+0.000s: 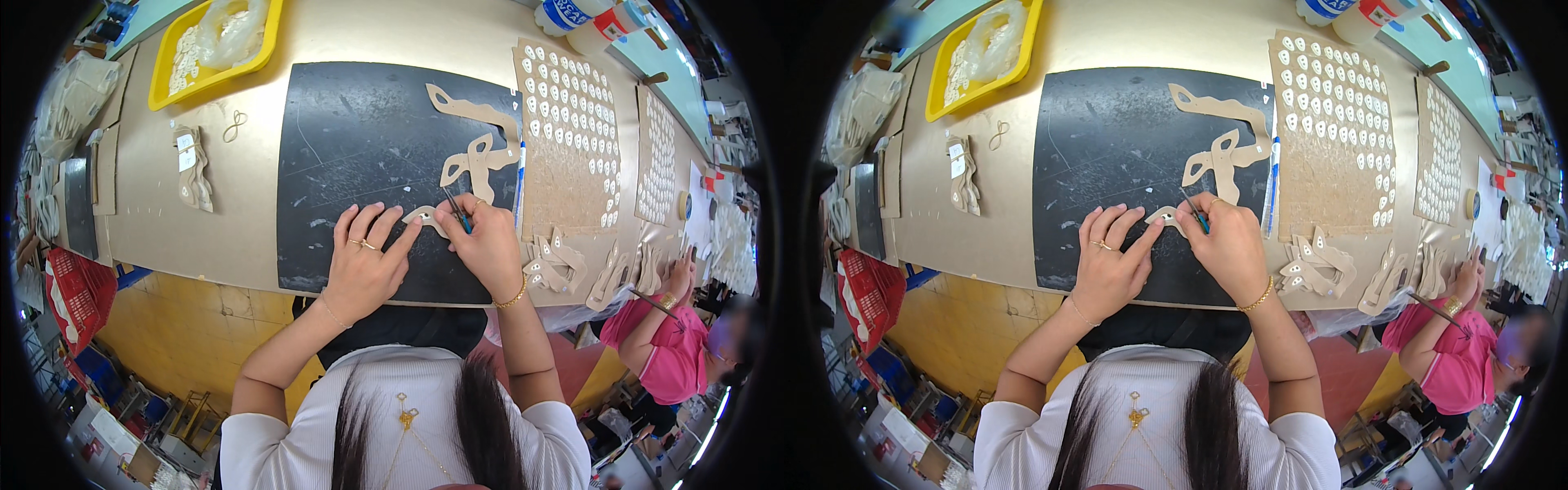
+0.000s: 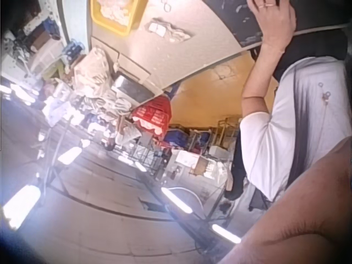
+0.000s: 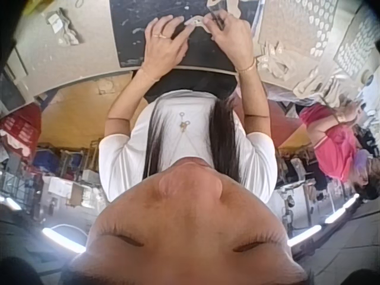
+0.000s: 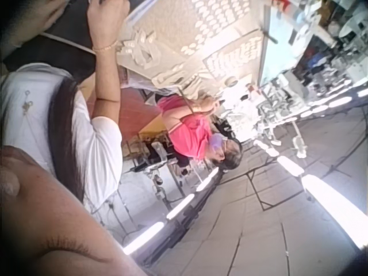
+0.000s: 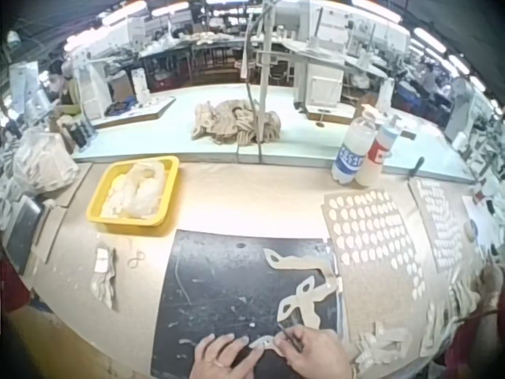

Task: The person uses a rotary cutter to cut small circular pieces from beige fabric pieces on a black cutting mat. They repeatedly pick up fabric, cut out circles, and place the cut pieces onto a nearby cardboard sheet.

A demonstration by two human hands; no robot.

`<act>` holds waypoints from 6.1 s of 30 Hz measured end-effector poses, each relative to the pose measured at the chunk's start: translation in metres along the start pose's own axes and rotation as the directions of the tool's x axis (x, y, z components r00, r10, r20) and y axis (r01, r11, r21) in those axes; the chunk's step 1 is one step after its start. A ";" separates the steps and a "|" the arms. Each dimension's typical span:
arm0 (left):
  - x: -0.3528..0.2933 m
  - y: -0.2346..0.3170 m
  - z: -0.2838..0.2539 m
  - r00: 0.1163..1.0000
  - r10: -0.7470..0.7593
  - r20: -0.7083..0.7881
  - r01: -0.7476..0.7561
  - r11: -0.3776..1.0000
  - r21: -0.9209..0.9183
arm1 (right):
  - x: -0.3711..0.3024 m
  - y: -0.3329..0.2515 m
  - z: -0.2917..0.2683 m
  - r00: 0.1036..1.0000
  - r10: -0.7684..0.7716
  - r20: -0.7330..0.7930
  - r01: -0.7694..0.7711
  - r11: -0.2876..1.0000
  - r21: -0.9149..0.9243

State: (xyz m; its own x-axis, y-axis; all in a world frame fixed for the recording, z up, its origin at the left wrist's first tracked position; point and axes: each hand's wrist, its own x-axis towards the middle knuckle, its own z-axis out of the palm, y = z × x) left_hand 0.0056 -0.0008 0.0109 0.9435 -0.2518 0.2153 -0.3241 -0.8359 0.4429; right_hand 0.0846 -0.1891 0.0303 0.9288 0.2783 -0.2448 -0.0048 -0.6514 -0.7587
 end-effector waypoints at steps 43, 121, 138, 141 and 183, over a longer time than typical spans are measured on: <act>0.000 -0.003 0.006 0.998 0.055 0.019 -0.057 0.992 0.110 | 0.026 -0.016 -0.011 0.982 0.114 0.151 -0.076 0.969 -0.237; 0.002 -0.012 0.011 0.990 0.099 -0.095 -0.093 0.993 0.067 | -0.014 -0.020 -0.034 0.945 -0.066 -0.319 0.032 0.994 -0.108; 0.012 -0.016 0.007 0.980 0.200 -0.001 -0.200 0.978 0.063 | -0.010 0.044 -0.035 0.913 0.070 -0.401 -0.105 0.992 -0.066; 0.015 -0.019 0.008 0.987 0.137 -0.089 -0.141 0.990 -0.031 | -0.008 0.050 -0.036 0.908 0.007 -0.420 -0.026 0.999 -0.039; 0.046 0.005 0.026 0.994 -0.017 -0.112 -0.023 0.936 -0.351 | -0.153 0.139 -0.199 0.470 0.472 -0.746 -0.051 0.859 0.510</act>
State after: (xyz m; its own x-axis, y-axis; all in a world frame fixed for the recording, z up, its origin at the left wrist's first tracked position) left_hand 0.0494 -0.0296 0.0005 0.9354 -0.1814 0.3037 -0.3496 -0.6051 0.7153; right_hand 0.0157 -0.4625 0.0818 0.7105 -0.7033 -0.0223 -0.2410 -0.2135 -0.9467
